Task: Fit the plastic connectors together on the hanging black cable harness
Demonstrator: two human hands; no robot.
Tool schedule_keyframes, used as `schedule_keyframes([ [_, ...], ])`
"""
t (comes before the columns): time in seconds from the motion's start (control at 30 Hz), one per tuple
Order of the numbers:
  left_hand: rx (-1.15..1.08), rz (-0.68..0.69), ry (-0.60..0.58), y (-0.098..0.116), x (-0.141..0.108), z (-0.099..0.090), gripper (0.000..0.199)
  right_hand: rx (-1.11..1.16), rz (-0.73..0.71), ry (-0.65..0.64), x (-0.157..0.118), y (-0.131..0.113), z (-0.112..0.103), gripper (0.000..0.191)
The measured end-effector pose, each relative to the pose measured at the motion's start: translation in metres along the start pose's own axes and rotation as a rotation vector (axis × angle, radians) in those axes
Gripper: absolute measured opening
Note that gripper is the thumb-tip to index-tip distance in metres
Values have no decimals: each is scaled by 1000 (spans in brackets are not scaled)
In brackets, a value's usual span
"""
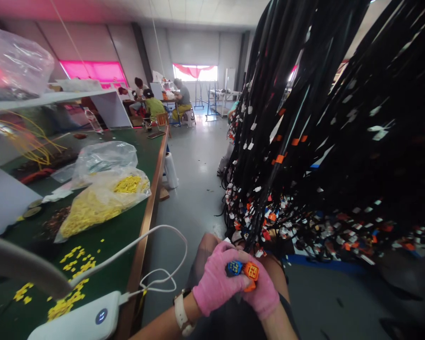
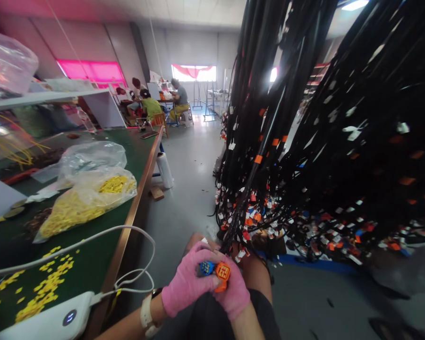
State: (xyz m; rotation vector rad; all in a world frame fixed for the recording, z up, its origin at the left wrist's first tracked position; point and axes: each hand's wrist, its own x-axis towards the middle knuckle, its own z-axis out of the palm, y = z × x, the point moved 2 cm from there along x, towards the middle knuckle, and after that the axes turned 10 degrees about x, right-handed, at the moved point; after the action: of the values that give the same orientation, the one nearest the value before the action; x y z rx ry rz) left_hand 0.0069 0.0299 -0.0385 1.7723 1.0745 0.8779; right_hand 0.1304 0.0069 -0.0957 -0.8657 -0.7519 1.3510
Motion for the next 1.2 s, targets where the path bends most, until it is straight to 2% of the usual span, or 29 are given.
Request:
schedule_keyframes([
  [0.13,-25,-34,24,0,0,1,45,29,22,29,1,0,5,35],
  [0.23,-17,-56,19,1,1,1,41,50,55,31,1,-4,9,24],
  [0.33,5,-15,-26,1,0,0,41,43,78,8,0,-13,12,21],
  [0.5,-14,110,-101,3,-2,-3,54,72,153,7,-2,-22,8,15],
  [0.6,-33,152,-110,6,-2,-5,60,53,130,-8,-1,-19,5,28],
  [0.67,-35,133,-107,8,-1,-5,60,-14,53,-48,-1,-16,4,46],
  [0.73,-29,102,-89,8,0,-5,57,-66,-5,-66,-1,-15,4,54],
  [0.9,-38,69,-26,8,0,-5,45,-147,-25,-109,0,-17,9,46],
  [1.07,-94,79,-30,5,1,-6,43,-146,-36,-138,2,-19,14,46],
  [1.2,-112,25,-12,1,2,-5,39,-88,-4,-86,0,-19,16,47],
])
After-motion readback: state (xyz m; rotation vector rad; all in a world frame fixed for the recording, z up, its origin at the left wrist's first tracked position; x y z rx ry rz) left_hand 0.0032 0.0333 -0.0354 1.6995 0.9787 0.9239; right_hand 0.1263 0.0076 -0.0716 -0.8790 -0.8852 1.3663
